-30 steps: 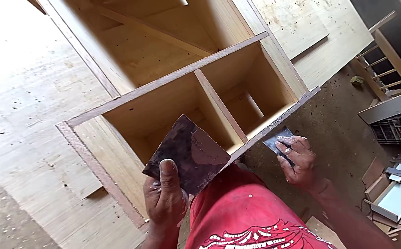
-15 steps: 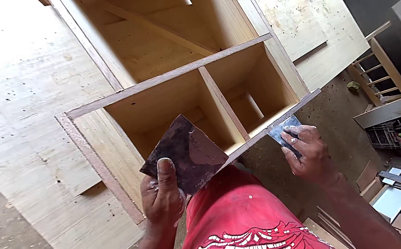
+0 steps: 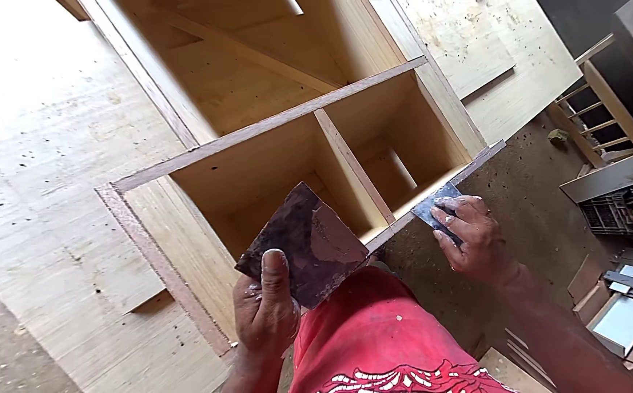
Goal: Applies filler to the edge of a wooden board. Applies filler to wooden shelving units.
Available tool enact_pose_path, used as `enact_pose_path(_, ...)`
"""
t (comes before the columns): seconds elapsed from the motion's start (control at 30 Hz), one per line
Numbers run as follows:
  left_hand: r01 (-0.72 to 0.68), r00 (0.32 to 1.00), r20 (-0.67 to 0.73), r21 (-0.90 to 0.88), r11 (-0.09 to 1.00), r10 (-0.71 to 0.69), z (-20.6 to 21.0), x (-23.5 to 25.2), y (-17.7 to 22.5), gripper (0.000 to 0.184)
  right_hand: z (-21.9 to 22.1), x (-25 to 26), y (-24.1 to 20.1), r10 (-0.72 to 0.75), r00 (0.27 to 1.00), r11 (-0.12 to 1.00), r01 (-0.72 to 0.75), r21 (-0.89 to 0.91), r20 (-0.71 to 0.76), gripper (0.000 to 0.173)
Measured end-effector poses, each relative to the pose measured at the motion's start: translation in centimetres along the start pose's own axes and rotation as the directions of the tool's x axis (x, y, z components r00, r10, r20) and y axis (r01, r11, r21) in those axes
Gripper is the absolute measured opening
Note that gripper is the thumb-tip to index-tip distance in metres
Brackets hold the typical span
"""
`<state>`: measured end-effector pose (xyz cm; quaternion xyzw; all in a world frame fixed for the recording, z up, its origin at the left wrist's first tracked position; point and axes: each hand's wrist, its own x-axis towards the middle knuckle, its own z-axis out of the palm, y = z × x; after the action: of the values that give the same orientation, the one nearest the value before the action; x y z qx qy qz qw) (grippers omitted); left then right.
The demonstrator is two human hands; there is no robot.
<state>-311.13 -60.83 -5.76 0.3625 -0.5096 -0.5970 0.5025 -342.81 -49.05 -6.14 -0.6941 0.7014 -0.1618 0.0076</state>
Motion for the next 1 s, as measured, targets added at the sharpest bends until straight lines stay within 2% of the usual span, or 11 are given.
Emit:
enact_pose_path(0.2,-0.025,1.000,-0.018,-0.025,0.999,0.025,-0.6,-0.7,0.5,0.026,-1.7,-1.6,0.6,0.044,0.989,0.999,-0.042,-0.014,0.139,0.035)
enact_pose_path(0.4,-0.022,0.997,-0.074,-0.008,1.000,0.021,-1.9,-0.7,0.6,0.026,-0.9,-1.3,-3.1,0.003,1.000,0.999,-0.002,0.034,-0.024,0.038)
enact_pose_path(0.63,0.030,0.999,-0.026,-0.087,0.996,-0.032,-2.1,-0.6,1.0,0.028,1.3,-2.2,-5.4,0.019,0.998,1.000,-0.020,0.022,0.058,0.039)
enact_pose_path(0.7,0.011,1.000,0.004,-0.105,0.994,-0.011,-2.1,-0.4,1.2,0.027,0.0,-3.1,-5.0,0.062,0.995,0.986,-0.073,0.149,0.078,0.037)
enact_pose_path(0.73,0.006,1.000,0.019,-0.109,0.994,-0.004,-2.1,-0.2,1.3,0.027,-0.6,-3.5,-4.9,0.100,0.994,0.944,-0.112,0.311,0.054,0.037)
enact_pose_path(0.77,0.012,0.999,0.032,-0.121,0.993,-0.008,-2.0,0.1,1.2,0.028,-1.4,-3.5,-4.9,0.141,0.990,0.841,-0.131,0.524,0.021,0.038)
enact_pose_path(0.83,0.089,0.995,0.065,-0.171,0.981,-0.078,-1.3,0.1,0.9,0.029,-3.0,-3.1,-6.6,0.201,0.979,0.473,-0.066,0.879,-0.035,0.043)
enact_pose_path(0.87,0.149,0.987,0.085,-0.199,0.969,-0.135,-0.6,0.0,0.8,0.029,-3.5,-2.7,-8.0,0.225,0.971,0.322,0.000,0.947,-0.077,0.043)
enact_pose_path(0.9,0.217,0.975,0.106,-0.230,0.949,-0.197,0.2,0.0,0.9,0.029,-3.5,-2.2,-9.3,0.237,0.963,0.243,0.070,0.967,-0.129,0.043)
enact_pose_path(0.93,0.281,0.958,0.127,-0.265,0.923,-0.256,1.1,-0.1,1.2,0.030,-3.3,-1.6,-10.4,0.237,0.955,0.221,0.127,0.967,-0.179,0.044)
enact_pose_path(1.0,0.384,0.923,0.175,-0.350,0.854,-0.343,3.1,-0.3,1.9,0.032,-2.7,-1.1,-11.6,0.202,0.950,0.259,0.181,0.949,-0.237,0.050)
